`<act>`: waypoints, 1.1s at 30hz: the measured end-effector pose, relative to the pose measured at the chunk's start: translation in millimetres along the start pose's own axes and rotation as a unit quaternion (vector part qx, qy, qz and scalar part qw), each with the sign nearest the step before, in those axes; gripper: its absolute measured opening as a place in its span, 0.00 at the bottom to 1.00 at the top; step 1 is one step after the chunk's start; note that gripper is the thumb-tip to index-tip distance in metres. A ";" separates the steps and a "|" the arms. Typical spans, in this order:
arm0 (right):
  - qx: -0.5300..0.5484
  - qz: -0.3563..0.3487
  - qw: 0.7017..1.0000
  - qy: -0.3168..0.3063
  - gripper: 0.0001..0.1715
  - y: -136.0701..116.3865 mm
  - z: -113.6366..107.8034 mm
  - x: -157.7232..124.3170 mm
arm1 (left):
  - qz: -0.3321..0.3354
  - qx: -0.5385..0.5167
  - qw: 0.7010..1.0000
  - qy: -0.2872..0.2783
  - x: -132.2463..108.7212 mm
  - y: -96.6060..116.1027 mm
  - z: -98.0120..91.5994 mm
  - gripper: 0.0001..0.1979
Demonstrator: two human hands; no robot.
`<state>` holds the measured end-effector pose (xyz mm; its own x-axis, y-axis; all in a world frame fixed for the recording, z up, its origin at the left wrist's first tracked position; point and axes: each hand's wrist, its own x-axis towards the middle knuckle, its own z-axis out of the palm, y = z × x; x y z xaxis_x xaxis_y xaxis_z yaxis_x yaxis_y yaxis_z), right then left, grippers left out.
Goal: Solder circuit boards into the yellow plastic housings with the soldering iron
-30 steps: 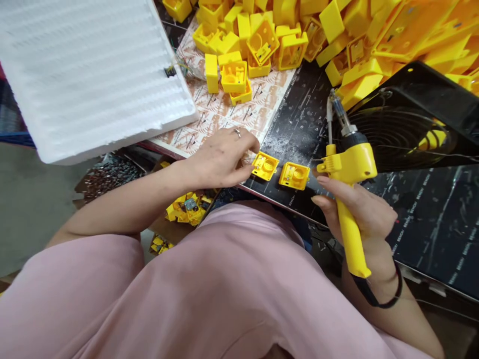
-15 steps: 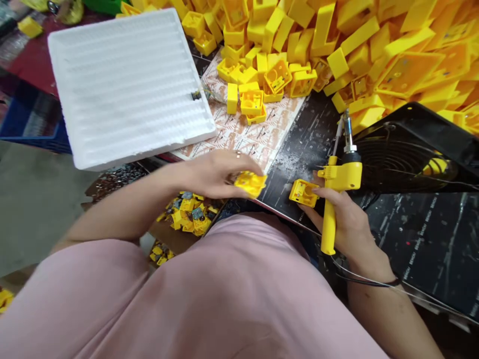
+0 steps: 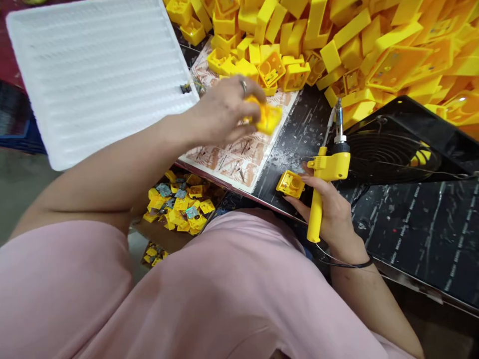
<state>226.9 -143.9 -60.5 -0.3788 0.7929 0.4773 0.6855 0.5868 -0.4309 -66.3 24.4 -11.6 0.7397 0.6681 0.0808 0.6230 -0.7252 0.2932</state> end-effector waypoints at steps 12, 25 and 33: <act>0.024 0.013 1.000 0.009 0.38 6.1 3.7 -4.3 | -0.090 0.095 0.991 0.011 -39.9 69.8 26.0 0.28; -0.018 -0.006 1.000 -0.007 0.40 4.1 -2.7 -6.1 | -0.033 0.036 0.998 -0.024 -33.0 42.0 7.4 0.21; -0.039 -0.029 0.999 0.009 0.42 -6.3 -0.7 12.1 | -0.233 0.228 0.945 0.013 0.7 -100.9 -16.1 0.09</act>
<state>218.4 -138.1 -51.5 -0.4082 0.7551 0.5131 0.7101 0.6158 -0.3413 -132.8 100.7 -25.9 0.3543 0.9326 0.0686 0.9291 -0.3427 -0.1389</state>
